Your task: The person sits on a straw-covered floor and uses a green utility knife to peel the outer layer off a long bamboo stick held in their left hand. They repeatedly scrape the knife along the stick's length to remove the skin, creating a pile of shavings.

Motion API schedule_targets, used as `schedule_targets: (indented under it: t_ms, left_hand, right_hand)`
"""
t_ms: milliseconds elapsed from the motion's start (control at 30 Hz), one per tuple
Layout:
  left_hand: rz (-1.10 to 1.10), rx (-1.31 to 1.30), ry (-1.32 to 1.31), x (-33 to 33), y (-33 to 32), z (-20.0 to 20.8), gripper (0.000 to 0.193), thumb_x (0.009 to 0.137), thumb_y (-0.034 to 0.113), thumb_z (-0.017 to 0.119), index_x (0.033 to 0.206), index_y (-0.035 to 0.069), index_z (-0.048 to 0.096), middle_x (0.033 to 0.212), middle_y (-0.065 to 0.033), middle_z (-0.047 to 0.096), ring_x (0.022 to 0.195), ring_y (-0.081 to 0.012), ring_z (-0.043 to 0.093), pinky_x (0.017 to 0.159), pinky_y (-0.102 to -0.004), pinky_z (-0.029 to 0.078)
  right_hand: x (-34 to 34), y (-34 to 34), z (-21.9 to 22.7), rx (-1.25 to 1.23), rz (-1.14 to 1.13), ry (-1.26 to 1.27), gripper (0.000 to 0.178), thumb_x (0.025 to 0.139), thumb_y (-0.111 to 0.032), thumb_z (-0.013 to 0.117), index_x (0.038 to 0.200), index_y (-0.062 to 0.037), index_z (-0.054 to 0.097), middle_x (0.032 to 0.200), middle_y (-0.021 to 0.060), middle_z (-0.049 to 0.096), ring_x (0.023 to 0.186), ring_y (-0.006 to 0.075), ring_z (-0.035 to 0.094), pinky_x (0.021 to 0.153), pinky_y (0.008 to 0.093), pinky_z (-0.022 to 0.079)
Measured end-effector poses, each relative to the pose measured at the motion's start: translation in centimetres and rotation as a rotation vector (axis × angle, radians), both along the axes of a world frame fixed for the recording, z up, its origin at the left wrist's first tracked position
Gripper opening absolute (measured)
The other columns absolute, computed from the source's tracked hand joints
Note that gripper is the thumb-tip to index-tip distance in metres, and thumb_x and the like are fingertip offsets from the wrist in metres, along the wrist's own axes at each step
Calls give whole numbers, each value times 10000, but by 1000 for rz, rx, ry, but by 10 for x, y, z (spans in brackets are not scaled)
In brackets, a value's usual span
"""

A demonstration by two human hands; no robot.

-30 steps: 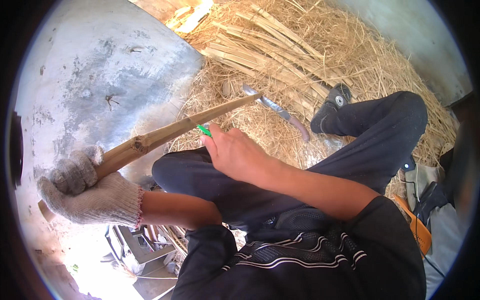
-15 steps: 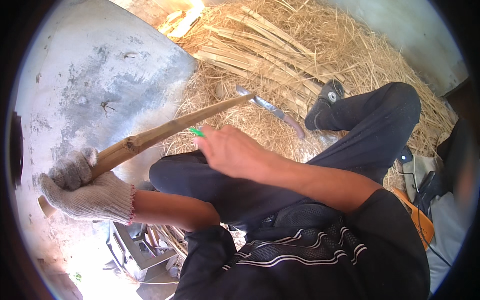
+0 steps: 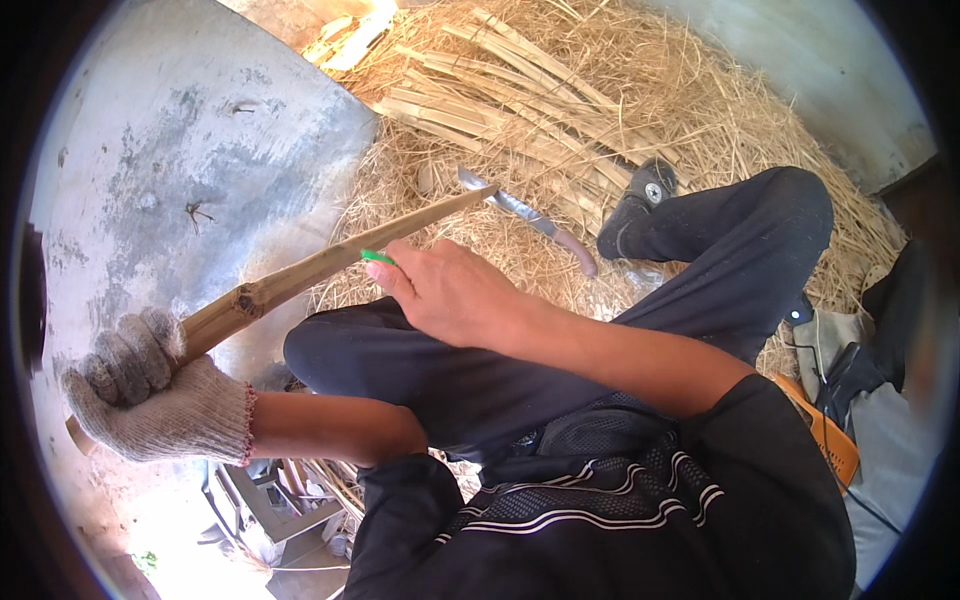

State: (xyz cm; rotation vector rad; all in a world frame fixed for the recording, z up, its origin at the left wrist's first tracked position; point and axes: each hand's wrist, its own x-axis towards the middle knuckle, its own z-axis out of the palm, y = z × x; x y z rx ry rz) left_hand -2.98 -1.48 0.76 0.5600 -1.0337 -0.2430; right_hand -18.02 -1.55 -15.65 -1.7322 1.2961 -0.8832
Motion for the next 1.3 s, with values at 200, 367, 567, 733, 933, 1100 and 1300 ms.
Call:
schedule_targets:
  t_ms: [200, 367, 567, 733, 933, 1100, 1300]
  left_hand:
    - [-106, -28, -26, -3, -2, 2, 424, 864, 168, 506, 513, 202, 270, 416, 47, 237, 312, -73, 172, 289, -256, 188]
    - [-190, 15, -108, 9, 5, 0, 420, 853, 183, 487, 494, 209, 271, 404, 54, 221, 301, -72, 169, 279, -258, 189]
    - [-29, 47, 30, -2, 5, 1, 448, 841, 197, 537, 479, 212, 274, 389, 52, 221, 285, -75, 158, 272, -265, 181]
    - [-80, 26, -29, 14, 6, 1, 462, 872, 213, 523, 488, 209, 267, 383, 46, 218, 285, -71, 165, 262, -260, 200]
    - [-81, 49, -27, 10, 1, 3, 503, 927, 227, 477, 481, 227, 244, 373, 53, 218, 287, -59, 164, 254, -252, 230]
    - [-32, 30, 28, 18, -1, 0, 465, 900, 206, 520, 507, 209, 272, 400, 46, 231, 313, -69, 184, 285, -259, 222]
    - [-71, 57, 33, 23, -1, -1, 480, 924, 222, 509, 506, 214, 273, 400, 49, 231, 316, -67, 180, 280, -270, 229]
  right_hand:
    - [-17, -25, -52, 331, -37, 175, 472, 1009, -347, 352, 893, 50, 580, 724, 302, 580, 758, 467, 586, 747, 532, 431]
    - [-2, -1, 2, 3, 18, 1, 443, 1008, -324, 372, 881, 40, 590, 712, 272, 598, 712, 478, 582, 695, 531, 453]
    - [1, -12, -19, 116, -42, 156, 445, 1007, -328, 378, 868, 33, 599, 712, 304, 587, 738, 485, 591, 712, 541, 457]
    - [10, 8, 9, 78, -11, 101, 427, 1010, -333, 372, 928, 27, 587, 701, 310, 585, 703, 495, 585, 649, 558, 460]
    - [0, -25, -46, 62, -63, 157, 444, 1014, -343, 360, 913, 24, 589, 717, 294, 602, 684, 475, 598, 626, 534, 473]
    - [16, -16, -35, -165, -54, 195, 439, 1021, -324, 336, 905, 18, 586, 723, 268, 610, 698, 423, 628, 603, 541, 475]
    - [8, -22, -35, 149, 19, 207, 429, 1018, -310, 365, 850, 28, 568, 682, 256, 599, 703, 396, 648, 619, 525, 475]
